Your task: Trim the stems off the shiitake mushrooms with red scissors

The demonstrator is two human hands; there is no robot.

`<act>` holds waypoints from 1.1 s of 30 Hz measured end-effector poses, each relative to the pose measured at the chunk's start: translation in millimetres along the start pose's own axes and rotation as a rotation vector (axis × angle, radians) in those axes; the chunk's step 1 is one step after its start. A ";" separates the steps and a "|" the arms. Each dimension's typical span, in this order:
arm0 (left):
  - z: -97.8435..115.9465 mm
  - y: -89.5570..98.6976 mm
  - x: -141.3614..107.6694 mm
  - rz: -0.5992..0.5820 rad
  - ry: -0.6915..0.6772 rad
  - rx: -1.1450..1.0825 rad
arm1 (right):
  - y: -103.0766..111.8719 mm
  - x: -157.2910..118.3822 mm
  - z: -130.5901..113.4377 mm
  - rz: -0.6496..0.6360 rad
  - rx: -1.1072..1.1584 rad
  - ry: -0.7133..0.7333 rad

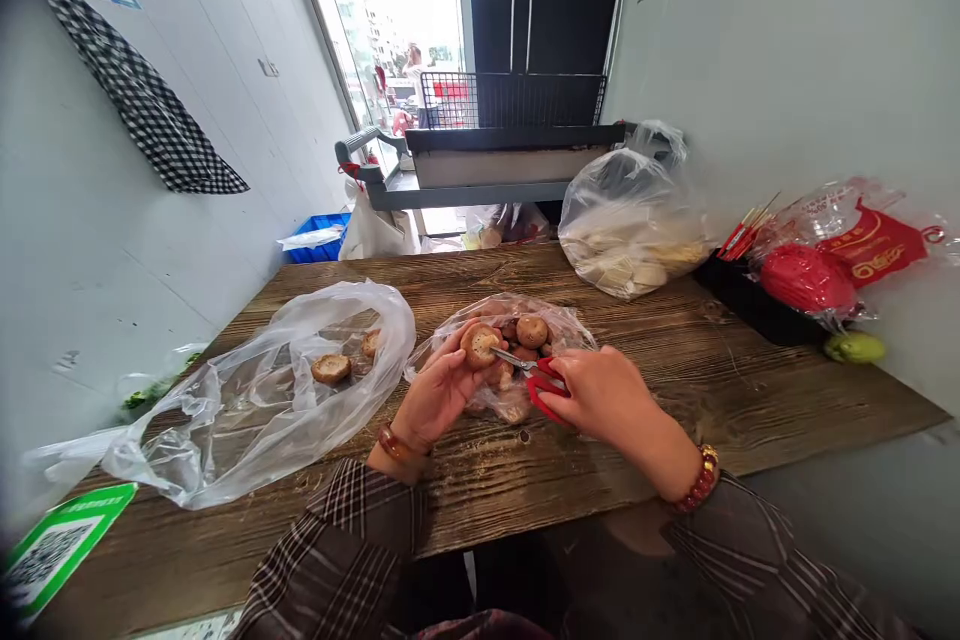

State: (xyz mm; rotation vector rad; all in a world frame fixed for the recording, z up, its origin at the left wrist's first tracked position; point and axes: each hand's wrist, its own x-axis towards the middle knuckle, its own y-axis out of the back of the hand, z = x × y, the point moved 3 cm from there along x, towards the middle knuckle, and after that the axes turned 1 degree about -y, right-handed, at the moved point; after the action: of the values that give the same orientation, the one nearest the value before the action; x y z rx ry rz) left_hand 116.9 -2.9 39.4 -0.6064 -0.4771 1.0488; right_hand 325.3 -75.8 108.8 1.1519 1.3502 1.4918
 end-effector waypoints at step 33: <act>1.3 -7.6 -1.3 -0.019 -0.097 0.113 | 6.1 -3.4 -0.2 -0.073 0.115 -0.093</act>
State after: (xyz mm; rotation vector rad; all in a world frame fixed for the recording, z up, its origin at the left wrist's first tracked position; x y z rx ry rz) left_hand 120.5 -6.6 45.3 -0.4516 -0.5033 1.0832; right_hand 326.2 -79.8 114.5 1.2155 1.4136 1.3076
